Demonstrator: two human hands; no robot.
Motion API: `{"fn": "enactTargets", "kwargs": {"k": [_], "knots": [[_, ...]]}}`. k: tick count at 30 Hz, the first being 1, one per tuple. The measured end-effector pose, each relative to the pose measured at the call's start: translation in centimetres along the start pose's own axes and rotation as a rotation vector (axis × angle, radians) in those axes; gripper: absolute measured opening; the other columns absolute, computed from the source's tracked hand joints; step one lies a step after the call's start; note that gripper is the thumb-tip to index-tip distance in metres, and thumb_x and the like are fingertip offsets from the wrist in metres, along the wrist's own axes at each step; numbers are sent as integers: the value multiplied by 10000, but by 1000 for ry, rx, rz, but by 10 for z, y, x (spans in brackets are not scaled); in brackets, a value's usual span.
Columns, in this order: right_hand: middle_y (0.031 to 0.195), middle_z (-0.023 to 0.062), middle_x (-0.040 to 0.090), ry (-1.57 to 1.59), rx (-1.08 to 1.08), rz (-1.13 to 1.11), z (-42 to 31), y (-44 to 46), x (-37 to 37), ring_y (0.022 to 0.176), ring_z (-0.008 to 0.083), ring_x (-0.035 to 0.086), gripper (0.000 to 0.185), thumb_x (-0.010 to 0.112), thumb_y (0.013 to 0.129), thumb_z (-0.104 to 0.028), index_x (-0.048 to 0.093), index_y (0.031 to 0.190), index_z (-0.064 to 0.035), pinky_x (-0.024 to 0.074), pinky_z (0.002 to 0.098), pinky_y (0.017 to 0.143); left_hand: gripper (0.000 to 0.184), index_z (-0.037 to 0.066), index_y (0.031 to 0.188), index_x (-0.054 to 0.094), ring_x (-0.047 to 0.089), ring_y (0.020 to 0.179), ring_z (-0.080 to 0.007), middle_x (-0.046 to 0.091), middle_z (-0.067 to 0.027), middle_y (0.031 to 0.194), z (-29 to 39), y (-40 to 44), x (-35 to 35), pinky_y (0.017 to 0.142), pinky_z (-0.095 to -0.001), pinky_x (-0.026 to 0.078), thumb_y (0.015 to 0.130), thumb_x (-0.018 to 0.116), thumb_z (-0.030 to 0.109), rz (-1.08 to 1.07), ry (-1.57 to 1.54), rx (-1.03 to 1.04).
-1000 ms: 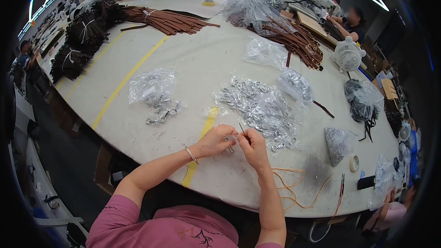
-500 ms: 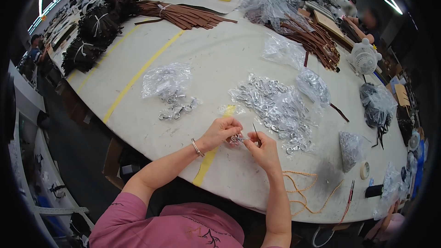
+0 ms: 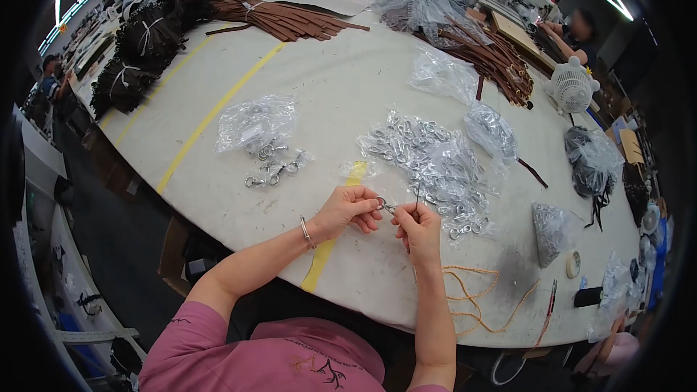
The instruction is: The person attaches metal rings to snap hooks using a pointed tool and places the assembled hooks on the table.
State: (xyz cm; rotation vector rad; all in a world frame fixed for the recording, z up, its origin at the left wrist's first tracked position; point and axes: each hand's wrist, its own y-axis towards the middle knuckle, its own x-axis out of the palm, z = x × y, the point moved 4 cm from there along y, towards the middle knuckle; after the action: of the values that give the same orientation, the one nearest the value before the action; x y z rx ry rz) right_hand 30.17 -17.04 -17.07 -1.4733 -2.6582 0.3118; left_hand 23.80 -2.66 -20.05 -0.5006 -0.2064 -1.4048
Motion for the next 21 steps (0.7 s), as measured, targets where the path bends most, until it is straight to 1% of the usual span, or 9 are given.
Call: {"fn": "enactTargets", "kwargs": {"k": [3, 6, 9, 10, 13, 14, 17, 18, 21], "knots": [[626, 33, 572, -12, 45, -43, 5, -1, 6, 444, 30, 465, 124, 602, 798, -138, 565, 776, -22, 298, 155, 343, 184, -7, 909, 560, 611, 573, -119, 615, -88, 744, 1, 1, -2, 501, -218, 512, 859, 556, 171, 113, -91, 75], [612, 27, 564, 72, 17, 9, 10, -2, 15, 429, 30, 453, 120, 598, 800, -136, 552, 763, -31, 297, 156, 343, 177, 0, 885, 557, 596, 543, -109, 610, -75, 712, -1, -2, -1, 471, -212, 495, 866, 541, 175, 73, -113, 13], [596, 19, 549, 164, -28, 94, 10, -5, 22, 404, 35, 436, 114, 583, 809, -129, 532, 756, -42, 289, 159, 325, 149, 30, 844, 547, 570, 503, -94, 593, -50, 659, -6, -3, 5, 437, -204, 461, 871, 523, 174, -42, 61, 19], [589, 19, 546, 208, -45, 113, 13, -5, 22, 392, 41, 435, 114, 581, 811, -133, 528, 758, -47, 285, 160, 313, 159, 46, 773, 535, 532, 472, -73, 564, -23, 607, -1, -9, 10, 408, -198, 417, 869, 510, 170, -7, 209, -5], [588, 8, 536, 219, -47, 92, 5, -8, 18, 408, 36, 430, 114, 565, 812, -130, 527, 748, -44, 288, 160, 333, 181, 38, 732, 532, 487, 448, -60, 544, -8, 588, 1, -11, 19, 408, -200, 389, 859, 513, 166, -67, 525, 259], [591, 3, 532, 203, -39, 70, 0, -9, 14, 422, 30, 429, 115, 559, 811, -127, 528, 742, -41, 291, 160, 348, 191, 24, 728, 538, 468, 449, -68, 538, -13, 569, 6, -11, 15, 419, -213, 385, 849, 529, 173, 17, 508, 317], [574, -8, 520, -182, -38, -98, -20, -6, -11, 449, 34, 435, 101, 553, 778, -109, 539, 713, -33, 319, 174, 388, 234, -17, 717, 553, 411, 453, -90, 521, -29, 512, 28, -13, -6, 452, -251, 373, 817, 577, 193, 273, 452, 479], [550, -16, 509, -350, -20, -172, -27, -8, -14, 479, 31, 429, 88, 553, 737, -86, 556, 685, -15, 329, 188, 429, 242, -23, 730, 557, 470, 513, -81, 562, -25, 575, 42, -16, -10, 496, -245, 409, 807, 597, 204, 303, 410, 532], [530, -20, 498, -722, -141, -361, -38, -15, -2, 493, 24, 416, 92, 559, 726, -81, 566, 677, -4, 322, 193, 441, 241, -24, 757, 558, 538, 584, -88, 593, -33, 651, 29, -10, 10, 551, -234, 448, 806, 605, 207, -35, 469, 598]]}}
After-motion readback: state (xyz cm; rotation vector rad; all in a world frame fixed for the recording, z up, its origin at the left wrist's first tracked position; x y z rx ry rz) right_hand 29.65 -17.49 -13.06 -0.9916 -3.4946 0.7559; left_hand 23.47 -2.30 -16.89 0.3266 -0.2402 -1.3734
